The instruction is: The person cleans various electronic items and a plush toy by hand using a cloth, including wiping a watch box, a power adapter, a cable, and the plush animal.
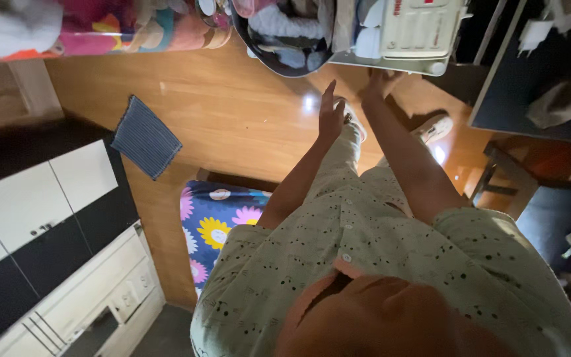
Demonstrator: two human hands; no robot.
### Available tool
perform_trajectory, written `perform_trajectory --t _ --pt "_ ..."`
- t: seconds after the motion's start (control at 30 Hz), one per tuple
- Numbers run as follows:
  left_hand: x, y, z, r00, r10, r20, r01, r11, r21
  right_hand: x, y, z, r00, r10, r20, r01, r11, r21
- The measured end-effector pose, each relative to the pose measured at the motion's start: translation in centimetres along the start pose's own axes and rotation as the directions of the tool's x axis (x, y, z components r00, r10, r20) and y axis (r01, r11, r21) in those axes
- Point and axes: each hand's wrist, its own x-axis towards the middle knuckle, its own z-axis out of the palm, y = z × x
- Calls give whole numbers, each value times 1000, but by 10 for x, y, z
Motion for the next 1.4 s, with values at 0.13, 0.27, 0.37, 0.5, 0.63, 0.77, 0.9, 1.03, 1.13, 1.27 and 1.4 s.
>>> perform_trajectory --t 0.13,0.27,0.37,0.5,0.63,0.77,0.9,1.03,1.13,1.27,1.4 --pt "12 -11 -6 990 -102 92 101 995 22 -2 26 20 970 -201 -136 187 977 -107" --pt "15 -15 -11 987 126 98 -132 989 61 8 27 16 959 -270 -92 249 950 -191" --pt "16 -15 -14 986 109 130 -117 992 55 13 30 22 965 -257 47 260 920 -294" --pt "20 -5 -20 986 113 120 -120 992 47 20 36 34 962 -174 209 252 862 -440" --pt "21 6 -27 984 129 119 -135 990 41 27 42 32 955 -156 252 272 801 -534" --pt "21 18 -33 981 148 125 -148 989 -13 33 43 27 948 -166 272 303 735 -607" --pt "21 17 -34 982 130 137 -127 991 -37 33 34 17 936 -210 283 351 637 -686" --pt "17 7 -33 980 114 165 -131 987 94 25 13 -12 908 -285 307 411 470 -781" --pt "12 2 -29 977 65 204 -86 992 97 -4 1 -40 846 -351 400 515 346 -785" --pt "8 1 -23 962 76 264 -124 978 167 -47 -24 -88 768 -306 562 635 251 -731" --pt "-6 19 -1 915 90 392 -182 962 202 -72 -68 -150 734 -416 537 658 240 -714"
